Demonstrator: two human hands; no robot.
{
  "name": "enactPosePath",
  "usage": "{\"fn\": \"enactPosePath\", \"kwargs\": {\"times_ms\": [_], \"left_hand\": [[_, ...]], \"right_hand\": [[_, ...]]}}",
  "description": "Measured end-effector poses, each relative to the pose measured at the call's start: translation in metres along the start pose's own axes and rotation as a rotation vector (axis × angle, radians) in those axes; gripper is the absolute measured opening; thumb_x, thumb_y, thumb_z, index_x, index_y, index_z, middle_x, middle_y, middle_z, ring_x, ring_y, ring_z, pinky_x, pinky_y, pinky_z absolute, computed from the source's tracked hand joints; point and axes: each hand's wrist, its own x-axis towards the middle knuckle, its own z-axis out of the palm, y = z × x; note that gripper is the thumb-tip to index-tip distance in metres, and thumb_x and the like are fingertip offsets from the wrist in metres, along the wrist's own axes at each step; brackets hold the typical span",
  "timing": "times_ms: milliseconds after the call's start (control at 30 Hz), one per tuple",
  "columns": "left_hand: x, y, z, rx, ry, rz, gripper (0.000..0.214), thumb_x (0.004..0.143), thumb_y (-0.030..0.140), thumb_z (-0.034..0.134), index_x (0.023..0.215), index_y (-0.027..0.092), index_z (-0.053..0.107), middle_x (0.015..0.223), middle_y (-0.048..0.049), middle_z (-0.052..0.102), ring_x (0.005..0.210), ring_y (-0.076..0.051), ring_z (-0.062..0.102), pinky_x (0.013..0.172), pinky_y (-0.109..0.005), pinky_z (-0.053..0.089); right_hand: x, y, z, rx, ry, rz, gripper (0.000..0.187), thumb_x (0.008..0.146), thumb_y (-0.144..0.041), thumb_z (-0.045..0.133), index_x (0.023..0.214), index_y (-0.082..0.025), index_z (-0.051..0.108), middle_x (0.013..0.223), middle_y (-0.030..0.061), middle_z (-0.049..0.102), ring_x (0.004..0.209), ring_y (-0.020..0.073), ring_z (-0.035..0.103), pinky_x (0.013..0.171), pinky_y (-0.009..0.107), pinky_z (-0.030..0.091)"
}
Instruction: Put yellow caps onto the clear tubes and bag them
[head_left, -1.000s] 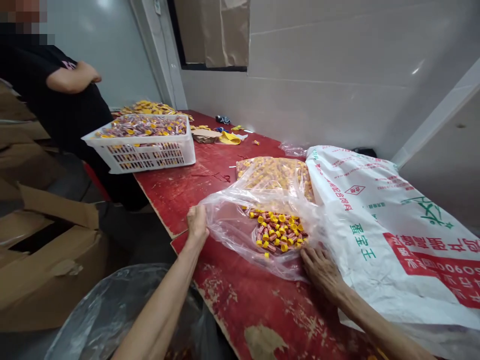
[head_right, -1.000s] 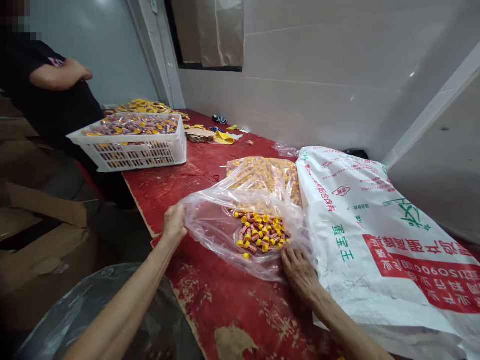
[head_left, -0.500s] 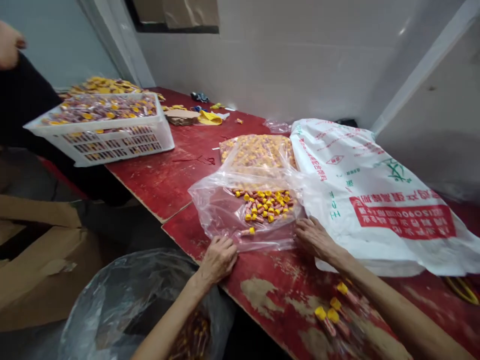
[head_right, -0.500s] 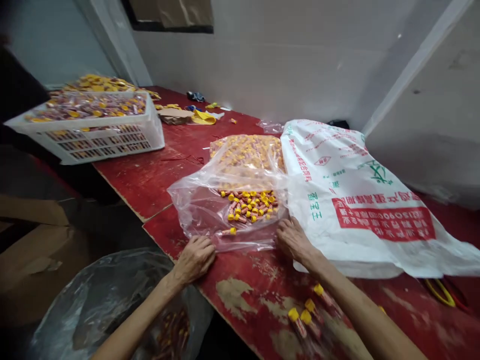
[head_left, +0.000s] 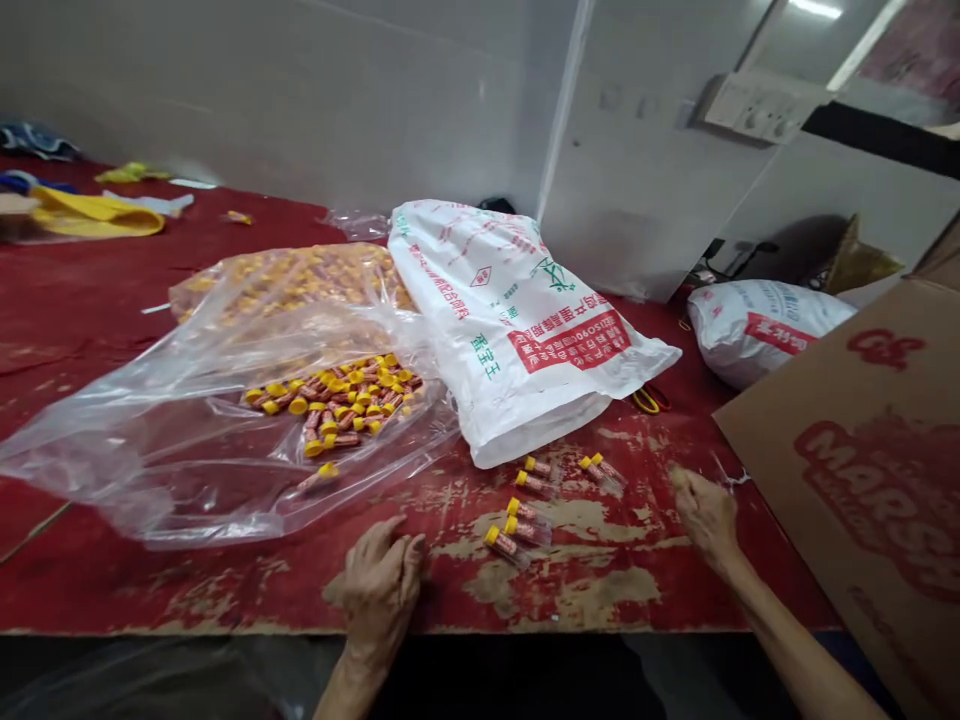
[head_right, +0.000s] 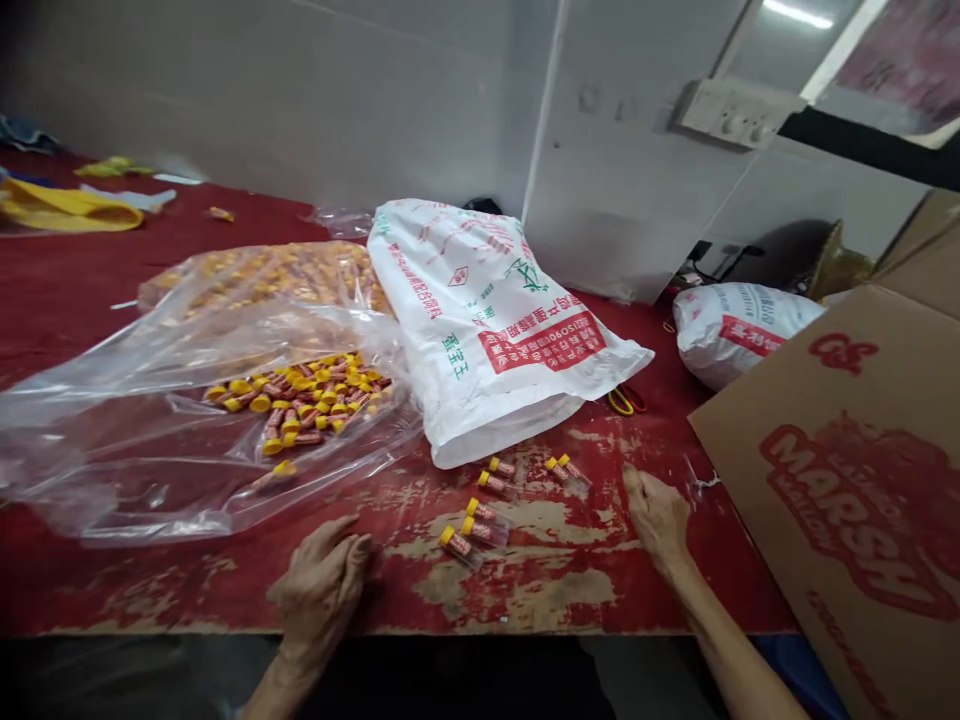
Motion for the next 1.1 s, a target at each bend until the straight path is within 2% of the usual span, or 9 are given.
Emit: {"fn": "enactPosePath", "kwargs": {"times_ms": [67, 167, 400, 567, 700, 800, 933, 1000, 1100], "left_hand": [[0.002, 0.005, 0.010, 0.100, -0.102, -0.001, 0.035, 0.091, 0.035, 0.040, 0.088, 0.013, 0.067, 0.116, -0.0194, 0.062, 0.105, -0.029, 0.058, 0.087, -0.040, 0.045], [0.003, 0.006, 0.016, 0.241, -0.289, 0.005, 0.046, 0.090, 0.034, 0.033, 0.109, 0.007, 0.065, 0.126, -0.0210, 0.057, 0.120, -0.032, 0.049, 0.099, -0.046, 0.038], [0.004, 0.012, 0.017, 0.396, -0.582, -0.025, 0.062, 0.084, 0.044, 0.030, 0.131, 0.009, 0.050, 0.143, -0.0175, 0.042, 0.134, -0.037, 0.031, 0.106, -0.059, 0.019], [-0.001, -0.008, 0.021, 0.335, -0.536, 0.048, 0.057, 0.086, 0.039, 0.024, 0.121, 0.009, 0.059, 0.133, -0.0162, 0.054, 0.133, -0.032, 0.034, 0.107, -0.052, 0.024], [0.000, -0.016, 0.022, 0.256, -0.425, 0.059, 0.053, 0.089, 0.040, 0.027, 0.118, 0.006, 0.057, 0.127, -0.0211, 0.057, 0.126, -0.031, 0.045, 0.103, -0.049, 0.035], [0.003, -0.008, 0.020, 0.196, -0.370, 0.042, 0.047, 0.089, 0.041, 0.034, 0.110, 0.010, 0.061, 0.120, -0.0198, 0.062, 0.119, -0.031, 0.052, 0.098, -0.049, 0.040], [0.009, 0.008, 0.012, 0.048, -0.333, -0.062, 0.033, 0.086, 0.037, 0.042, 0.094, 0.015, 0.066, 0.109, -0.0148, 0.068, 0.108, -0.029, 0.060, 0.094, -0.048, 0.044], [0.011, 0.013, 0.007, -0.017, -0.318, -0.107, 0.028, 0.085, 0.035, 0.046, 0.085, 0.017, 0.067, 0.103, -0.0120, 0.071, 0.102, -0.026, 0.063, 0.093, -0.045, 0.046], [0.006, 0.021, 0.001, -0.055, -0.263, -0.149, 0.028, 0.087, 0.033, 0.045, 0.077, 0.018, 0.066, 0.088, -0.0091, 0.072, 0.090, -0.022, 0.066, 0.087, -0.039, 0.050]], "right_hand": [[-0.032, 0.030, 0.006, -0.108, -0.050, -0.106, 0.049, 0.091, -0.048, 0.028, 0.068, -0.018, 0.059, 0.080, 0.0067, 0.063, 0.078, 0.0203, 0.058, 0.065, 0.030, 0.042], [-0.075, 0.055, 0.025, -0.242, -0.077, -0.227, 0.046, 0.092, -0.042, 0.028, 0.103, -0.016, 0.064, 0.126, 0.0143, 0.052, 0.115, 0.0277, 0.047, 0.088, 0.043, 0.040], [-0.099, 0.054, 0.053, -0.310, -0.095, -0.323, 0.057, 0.088, -0.040, 0.038, 0.133, -0.006, 0.044, 0.143, 0.0194, 0.035, 0.134, 0.0356, 0.024, 0.103, 0.061, 0.020], [-0.095, 0.054, 0.046, -0.113, -0.050, -0.350, 0.046, 0.090, -0.029, 0.042, 0.132, -0.010, 0.045, 0.135, 0.0162, 0.046, 0.127, 0.0297, 0.038, 0.104, 0.051, 0.029], [-0.100, 0.057, 0.041, 0.201, 0.112, -0.207, 0.022, 0.095, -0.024, 0.039, 0.104, -0.016, 0.058, 0.093, 0.0067, 0.066, 0.088, 0.0159, 0.061, 0.082, 0.029, 0.046], [-0.102, 0.060, 0.034, 0.321, 0.153, -0.185, 0.022, 0.096, -0.026, 0.039, 0.089, -0.017, 0.058, 0.074, 0.0013, 0.064, 0.066, 0.0115, 0.059, 0.065, 0.022, 0.045], [-0.103, 0.061, 0.030, 0.212, 0.183, -0.324, 0.032, 0.097, -0.027, 0.040, 0.071, -0.018, 0.056, 0.057, -0.0019, 0.055, 0.050, 0.0117, 0.049, 0.057, 0.026, 0.036], [-0.105, 0.058, 0.030, 0.176, 0.137, -0.336, 0.036, 0.096, -0.028, 0.040, 0.063, -0.019, 0.052, 0.056, -0.0012, 0.052, 0.052, 0.0130, 0.047, 0.058, 0.027, 0.035], [-0.107, 0.037, 0.030, 0.241, 0.009, -0.297, 0.035, 0.096, -0.030, 0.035, 0.069, -0.019, 0.054, 0.080, 0.0053, 0.059, 0.076, 0.0176, 0.055, 0.070, 0.029, 0.040]]}}
